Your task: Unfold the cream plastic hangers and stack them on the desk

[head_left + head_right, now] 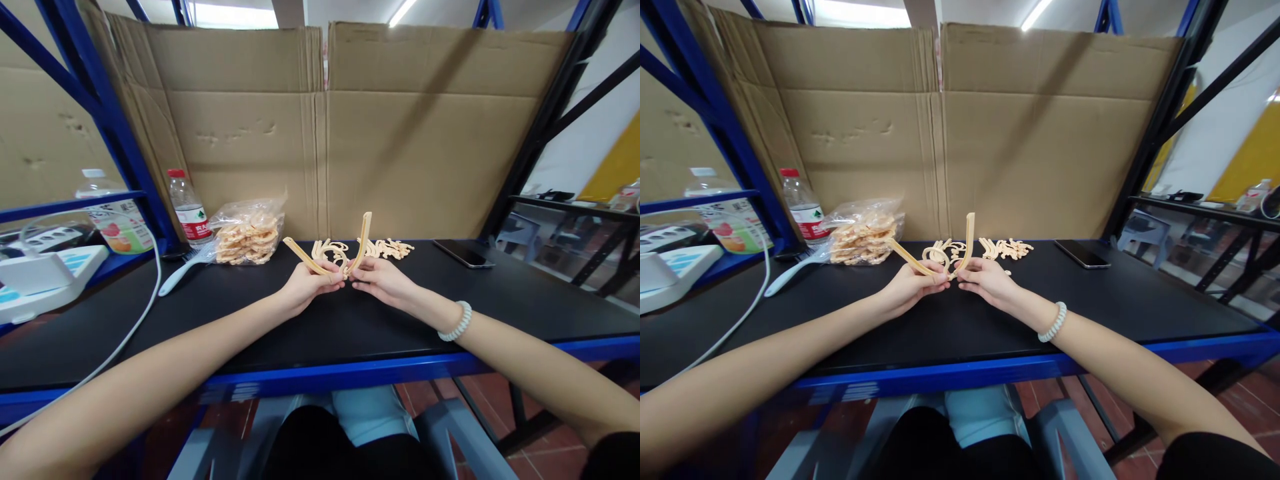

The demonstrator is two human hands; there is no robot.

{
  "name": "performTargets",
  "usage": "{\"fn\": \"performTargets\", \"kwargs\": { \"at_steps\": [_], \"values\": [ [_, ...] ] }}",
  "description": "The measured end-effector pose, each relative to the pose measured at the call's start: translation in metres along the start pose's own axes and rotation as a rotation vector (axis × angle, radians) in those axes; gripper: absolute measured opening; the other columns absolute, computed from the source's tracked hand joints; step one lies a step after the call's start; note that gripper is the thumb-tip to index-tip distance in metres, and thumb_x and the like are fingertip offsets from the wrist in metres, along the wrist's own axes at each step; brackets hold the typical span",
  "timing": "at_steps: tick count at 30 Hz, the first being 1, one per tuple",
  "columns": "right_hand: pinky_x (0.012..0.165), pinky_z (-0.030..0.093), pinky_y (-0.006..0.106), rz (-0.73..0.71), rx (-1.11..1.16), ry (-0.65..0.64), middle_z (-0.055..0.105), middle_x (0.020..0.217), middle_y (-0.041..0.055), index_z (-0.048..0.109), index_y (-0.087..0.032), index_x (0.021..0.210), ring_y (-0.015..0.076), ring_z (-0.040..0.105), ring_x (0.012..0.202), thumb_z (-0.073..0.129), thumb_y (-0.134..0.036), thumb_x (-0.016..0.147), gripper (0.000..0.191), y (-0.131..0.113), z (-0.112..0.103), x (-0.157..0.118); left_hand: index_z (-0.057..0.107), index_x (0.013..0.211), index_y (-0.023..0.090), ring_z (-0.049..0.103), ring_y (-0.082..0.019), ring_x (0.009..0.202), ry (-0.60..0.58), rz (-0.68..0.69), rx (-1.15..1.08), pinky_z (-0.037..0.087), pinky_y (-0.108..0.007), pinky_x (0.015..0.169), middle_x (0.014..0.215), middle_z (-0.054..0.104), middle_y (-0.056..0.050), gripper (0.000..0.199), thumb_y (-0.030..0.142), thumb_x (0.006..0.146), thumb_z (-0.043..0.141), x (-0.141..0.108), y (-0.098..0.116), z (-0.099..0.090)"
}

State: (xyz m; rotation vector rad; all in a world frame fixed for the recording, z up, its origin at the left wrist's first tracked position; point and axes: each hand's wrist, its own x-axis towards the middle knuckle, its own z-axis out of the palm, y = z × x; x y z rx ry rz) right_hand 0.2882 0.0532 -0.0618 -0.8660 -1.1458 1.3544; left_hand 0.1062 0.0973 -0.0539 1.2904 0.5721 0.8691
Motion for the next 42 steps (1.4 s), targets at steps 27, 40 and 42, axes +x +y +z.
{"fn": "performTargets", "kwargs": {
  "at_steps": [27, 40, 42],
  "values": [
    [0.070, 0.058, 0.031, -0.315, -0.346, -0.054, 0.069, 0.074, 0.0033, 0.069, -0.015, 0.080, 0.0178, 0.068, 0.069, 0.082, -0.031, 0.062, 0.027, -0.003, 0.009, -0.011, 0.062, 0.068, 0.011, 0.065, -0.013, 0.065, 0.029, 0.067, -0.108, 0.053, -0.025, 0.069, 0.069, 0.066, -0.002, 0.030, 0.019, 0.050, 0.085, -0.012, -0.007, 0.012],
    [0.050, 0.052, 0.018, -0.202, -0.232, 0.012, 0.063, 0.074, 0.0002, 0.063, -0.016, 0.079, 0.0122, 0.062, 0.066, 0.085, -0.031, 0.057, 0.035, -0.012, -0.001, 0.002, 0.060, 0.077, 0.010, 0.067, -0.013, 0.060, 0.134, -0.077, -0.079, 0.055, -0.018, 0.059, 0.069, 0.067, -0.004, 0.016, 0.007, 0.070, 0.074, -0.006, 0.005, 0.012],
    [0.046, 0.049, 0.017, -0.176, -0.230, -0.032, 0.060, 0.067, -0.0012, 0.063, -0.015, 0.077, 0.0095, 0.058, 0.058, 0.085, -0.030, 0.058, 0.032, -0.024, -0.019, 0.005, 0.058, 0.077, 0.011, 0.067, -0.012, 0.059, 0.142, -0.078, -0.064, 0.055, -0.016, 0.057, 0.067, 0.066, -0.003, 0.013, 0.007, 0.074, 0.071, -0.004, 0.011, 0.009]
  ]
}}
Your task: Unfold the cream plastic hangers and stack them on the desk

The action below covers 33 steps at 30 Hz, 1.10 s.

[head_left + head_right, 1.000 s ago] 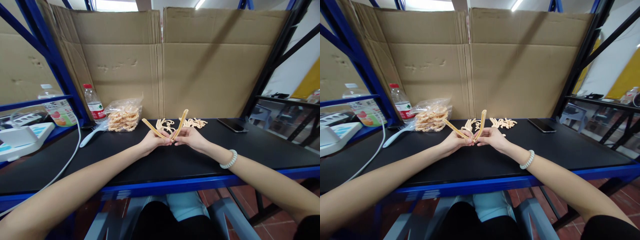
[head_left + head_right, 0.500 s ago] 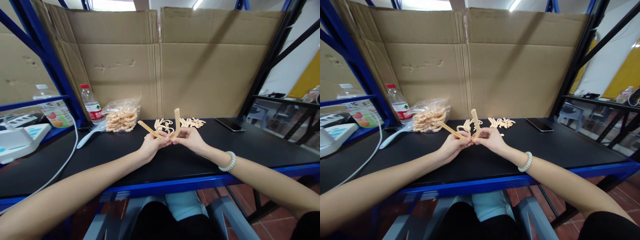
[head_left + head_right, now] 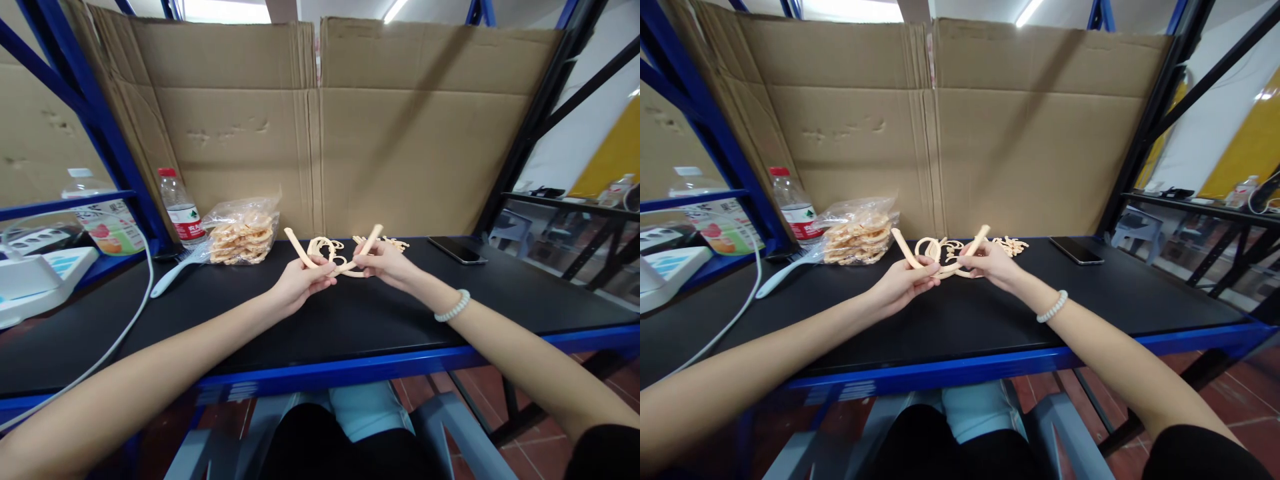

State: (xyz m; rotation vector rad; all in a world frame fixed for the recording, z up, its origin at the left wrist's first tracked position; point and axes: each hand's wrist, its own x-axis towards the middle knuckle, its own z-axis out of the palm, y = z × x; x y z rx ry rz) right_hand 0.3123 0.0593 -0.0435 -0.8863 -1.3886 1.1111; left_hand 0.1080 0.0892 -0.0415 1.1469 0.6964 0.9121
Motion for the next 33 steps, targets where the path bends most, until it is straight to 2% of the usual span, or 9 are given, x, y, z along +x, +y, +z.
{"fn": "performTargets", "kwargs": {
  "at_steps": [4, 8, 11, 14, 18, 22, 26, 30, 33],
  "values": [
    [0.045, 0.048, 0.019, 0.064, -0.195, -0.188, 0.067, 0.069, 0.0064, 0.065, -0.012, 0.080, 0.0157, 0.063, 0.063, 0.085, -0.029, 0.059, 0.033, -0.011, -0.046, 0.002, 0.060, 0.078, 0.010, 0.068, -0.012, 0.066, -0.045, -0.080, 0.065, 0.054, -0.014, 0.059, 0.069, 0.067, -0.006, 0.010, 0.004, 0.075, 0.068, 0.009, 0.017, -0.015],
    [0.047, 0.047, 0.019, 0.043, -0.265, -0.214, 0.070, 0.075, 0.0092, 0.062, -0.013, 0.079, 0.0184, 0.066, 0.070, 0.083, -0.029, 0.063, 0.030, -0.010, -0.070, 0.001, 0.066, 0.079, 0.010, 0.068, -0.012, 0.070, -0.166, -0.124, 0.198, 0.055, -0.015, 0.066, 0.071, 0.068, -0.006, 0.017, 0.006, 0.066, 0.076, 0.020, 0.034, -0.037],
    [0.050, 0.046, 0.022, 0.065, -0.329, -0.198, 0.070, 0.073, 0.0075, 0.062, -0.014, 0.076, 0.0178, 0.065, 0.068, 0.082, -0.032, 0.063, 0.030, -0.007, -0.074, 0.003, 0.069, 0.078, 0.010, 0.067, -0.013, 0.074, -0.237, -0.085, 0.304, 0.055, -0.019, 0.072, 0.076, 0.069, -0.006, 0.025, 0.015, 0.059, 0.083, 0.026, 0.042, -0.051],
    [0.058, 0.047, 0.026, 0.009, -0.516, -0.214, 0.067, 0.071, 0.0048, 0.066, -0.014, 0.073, 0.0161, 0.062, 0.065, 0.083, -0.034, 0.061, 0.029, -0.006, -0.075, 0.006, 0.071, 0.081, 0.012, 0.066, -0.015, 0.073, -0.321, 0.008, 0.585, 0.053, -0.024, 0.070, 0.077, 0.070, -0.006, 0.028, 0.026, 0.059, 0.083, 0.029, 0.046, -0.060],
    [0.061, 0.041, 0.028, -0.131, -0.785, -0.249, 0.065, 0.072, 0.0038, 0.069, -0.015, 0.072, 0.0165, 0.058, 0.069, 0.081, -0.040, 0.063, 0.028, -0.004, -0.075, 0.008, 0.071, 0.079, 0.015, 0.063, -0.015, 0.070, -0.433, 0.287, 1.172, 0.046, -0.023, 0.065, 0.074, 0.070, -0.003, 0.022, 0.035, 0.069, 0.075, 0.030, 0.044, -0.063],
    [0.068, 0.040, 0.030, -0.247, -0.922, -0.346, 0.063, 0.075, 0.0043, 0.068, -0.016, 0.071, 0.0196, 0.056, 0.079, 0.077, -0.046, 0.068, 0.031, 0.002, -0.073, 0.010, 0.070, 0.075, 0.019, 0.061, -0.017, 0.081, -0.430, 0.550, 1.586, 0.041, -0.023, 0.070, 0.082, 0.068, -0.002, 0.018, 0.037, 0.073, 0.069, 0.029, 0.040, -0.060],
    [0.073, 0.040, 0.031, -0.288, -0.975, -0.377, 0.063, 0.080, 0.0049, 0.067, -0.017, 0.072, 0.0197, 0.055, 0.083, 0.072, -0.046, 0.073, 0.030, 0.008, -0.071, 0.010, 0.067, 0.074, 0.018, 0.060, -0.018, 0.091, -0.473, 0.656, 1.648, 0.041, -0.024, 0.075, 0.096, 0.065, -0.005, 0.022, 0.038, 0.080, 0.062, 0.029, 0.038, -0.060],
    [0.067, 0.040, 0.029, -0.230, -0.998, -0.391, 0.062, 0.079, 0.0046, 0.067, -0.016, 0.075, 0.0174, 0.054, 0.076, 0.069, -0.042, 0.076, 0.026, 0.009, -0.071, 0.009, 0.066, 0.079, 0.017, 0.061, -0.016, 0.078, -0.465, 0.588, 1.659, 0.040, -0.023, 0.068, 0.086, 0.066, -0.004, 0.016, 0.031, 0.080, 0.061, 0.029, 0.039, -0.061],
    [0.067, 0.041, 0.029, -0.207, -1.027, -0.373, 0.062, 0.080, 0.0051, 0.067, -0.016, 0.076, 0.0171, 0.054, 0.075, 0.067, -0.039, 0.077, 0.023, 0.006, -0.069, 0.009, 0.066, 0.079, 0.017, 0.060, -0.016, 0.074, -0.444, 0.585, 1.663, 0.037, -0.023, 0.063, 0.082, 0.066, -0.002, 0.011, 0.028, 0.079, 0.061, 0.030, 0.039, -0.061]
  ]
}}
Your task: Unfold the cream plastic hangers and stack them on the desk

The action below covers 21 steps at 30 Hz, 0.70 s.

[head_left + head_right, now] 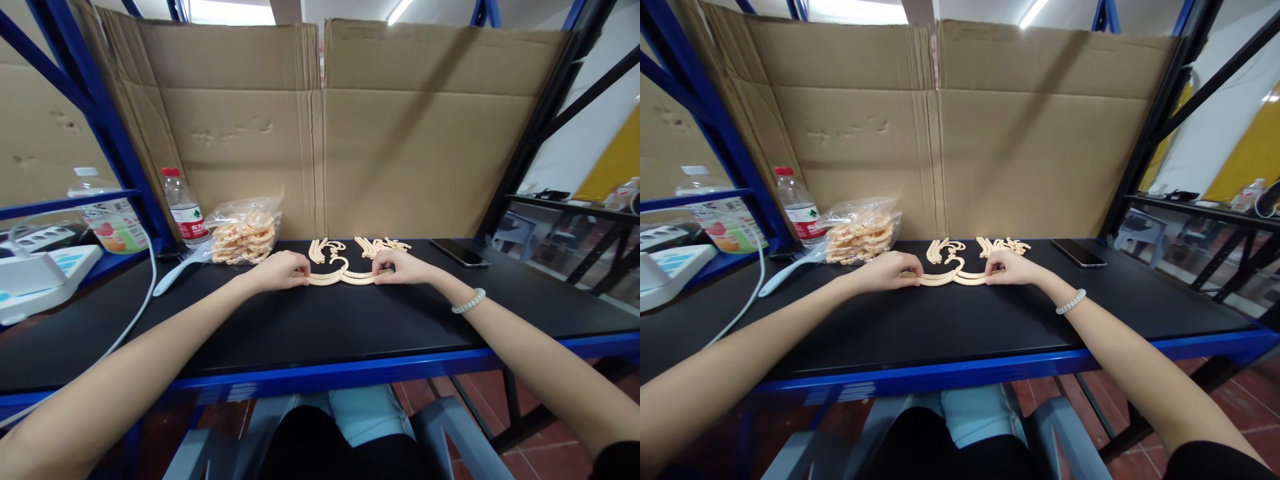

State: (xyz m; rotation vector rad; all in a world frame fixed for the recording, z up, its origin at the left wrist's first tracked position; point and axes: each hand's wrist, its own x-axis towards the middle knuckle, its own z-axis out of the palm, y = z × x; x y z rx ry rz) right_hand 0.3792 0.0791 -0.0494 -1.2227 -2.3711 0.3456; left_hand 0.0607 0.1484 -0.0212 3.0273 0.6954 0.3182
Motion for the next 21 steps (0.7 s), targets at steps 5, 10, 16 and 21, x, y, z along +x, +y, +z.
{"fn": "performTargets", "kwargs": {
  "at_steps": [5, 10, 16, 21],
  "values": [
    [0.070, 0.042, 0.030, 0.009, -0.025, 0.014, 0.063, 0.082, 0.0057, 0.065, -0.016, 0.077, 0.0184, 0.055, 0.078, 0.065, -0.035, 0.077, 0.019, 0.000, 0.000, 0.001, 0.066, 0.082, 0.018, 0.061, -0.016, 0.078, 0.024, -0.012, -0.001, 0.036, -0.022, 0.063, 0.085, 0.067, -0.002, 0.008, 0.022, 0.080, 0.059, 0.003, -0.002, 0.004],
    [0.068, 0.041, 0.029, 0.033, -0.050, 0.054, 0.062, 0.080, 0.0053, 0.062, -0.016, 0.078, 0.0179, 0.055, 0.075, 0.060, -0.029, 0.078, 0.012, 0.003, 0.005, -0.003, 0.065, 0.084, 0.018, 0.061, -0.016, 0.080, 0.018, -0.015, 0.033, 0.037, -0.022, 0.064, 0.089, 0.067, -0.002, 0.010, 0.021, 0.081, 0.055, 0.004, -0.002, 0.007],
    [0.067, 0.042, 0.029, 0.034, -0.066, 0.079, 0.061, 0.083, 0.0055, 0.059, -0.016, 0.083, 0.0180, 0.056, 0.075, 0.060, -0.026, 0.076, 0.012, 0.000, 0.006, -0.007, 0.065, 0.090, 0.019, 0.061, -0.017, 0.083, 0.029, 0.006, 0.062, 0.038, -0.022, 0.066, 0.095, 0.067, -0.003, 0.014, 0.025, 0.081, 0.055, 0.004, 0.000, 0.007],
    [0.070, 0.045, 0.030, 0.056, -0.016, 0.050, 0.063, 0.088, 0.0061, 0.061, -0.017, 0.090, 0.0185, 0.058, 0.080, 0.061, -0.031, 0.077, 0.019, -0.001, 0.001, -0.010, 0.066, 0.093, 0.019, 0.061, -0.018, 0.085, -0.004, 0.011, 0.059, 0.039, -0.023, 0.070, 0.097, 0.067, -0.004, 0.017, 0.027, 0.081, 0.056, 0.004, -0.003, 0.003]
  ]
}}
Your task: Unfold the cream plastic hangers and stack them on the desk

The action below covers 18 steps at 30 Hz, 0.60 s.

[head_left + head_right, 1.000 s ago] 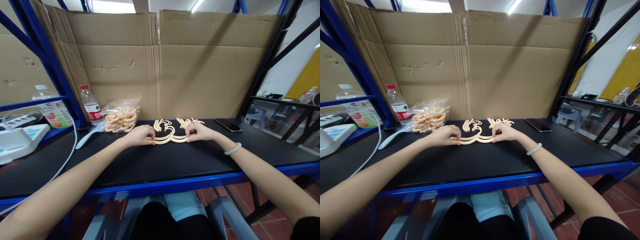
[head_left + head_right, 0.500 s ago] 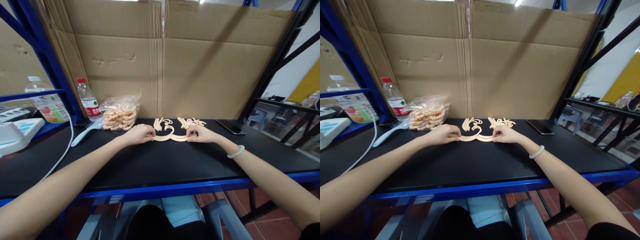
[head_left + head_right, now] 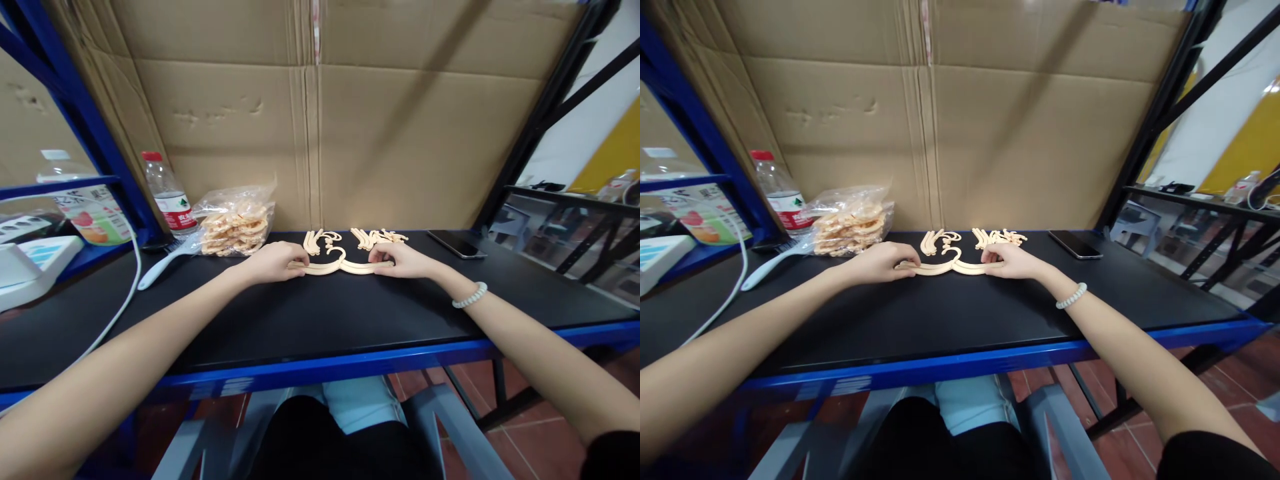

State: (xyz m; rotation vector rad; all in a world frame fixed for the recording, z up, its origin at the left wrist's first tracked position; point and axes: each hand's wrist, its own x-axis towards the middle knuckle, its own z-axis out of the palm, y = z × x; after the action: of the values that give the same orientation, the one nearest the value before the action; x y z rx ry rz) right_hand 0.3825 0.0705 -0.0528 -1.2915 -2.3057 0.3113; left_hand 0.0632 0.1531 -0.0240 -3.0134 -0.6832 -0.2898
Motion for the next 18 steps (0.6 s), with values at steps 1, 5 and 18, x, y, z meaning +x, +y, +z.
{"fn": "performTargets", "kwargs": {
  "at_steps": [1, 5, 18],
  "values": [
    [0.071, 0.046, 0.030, 0.000, 0.007, -0.009, 0.063, 0.088, 0.0060, 0.061, -0.017, 0.089, 0.0184, 0.058, 0.080, 0.061, -0.033, 0.077, 0.020, 0.000, -0.001, 0.000, 0.066, 0.092, 0.018, 0.061, -0.017, 0.084, -0.008, -0.008, -0.001, 0.040, -0.023, 0.070, 0.096, 0.067, -0.004, 0.017, 0.026, 0.081, 0.056, 0.000, -0.001, -0.001],
    [0.070, 0.046, 0.030, -0.007, -0.012, -0.028, 0.065, 0.086, 0.0056, 0.064, -0.017, 0.086, 0.0180, 0.059, 0.079, 0.062, -0.037, 0.079, 0.021, 0.004, -0.007, -0.002, 0.067, 0.090, 0.018, 0.061, -0.017, 0.081, 0.003, -0.011, -0.029, 0.041, -0.023, 0.070, 0.091, 0.067, -0.005, 0.016, 0.026, 0.080, 0.056, -0.001, -0.009, -0.004],
    [0.070, 0.045, 0.031, 0.030, 0.010, -0.037, 0.065, 0.085, 0.0058, 0.065, -0.017, 0.085, 0.0182, 0.058, 0.077, 0.062, -0.039, 0.078, 0.023, 0.014, -0.010, -0.001, 0.067, 0.087, 0.017, 0.062, -0.015, 0.080, 0.019, 0.024, -0.100, 0.042, -0.022, 0.071, 0.088, 0.067, -0.005, 0.016, 0.023, 0.080, 0.054, -0.003, -0.014, -0.001]
  ]
}}
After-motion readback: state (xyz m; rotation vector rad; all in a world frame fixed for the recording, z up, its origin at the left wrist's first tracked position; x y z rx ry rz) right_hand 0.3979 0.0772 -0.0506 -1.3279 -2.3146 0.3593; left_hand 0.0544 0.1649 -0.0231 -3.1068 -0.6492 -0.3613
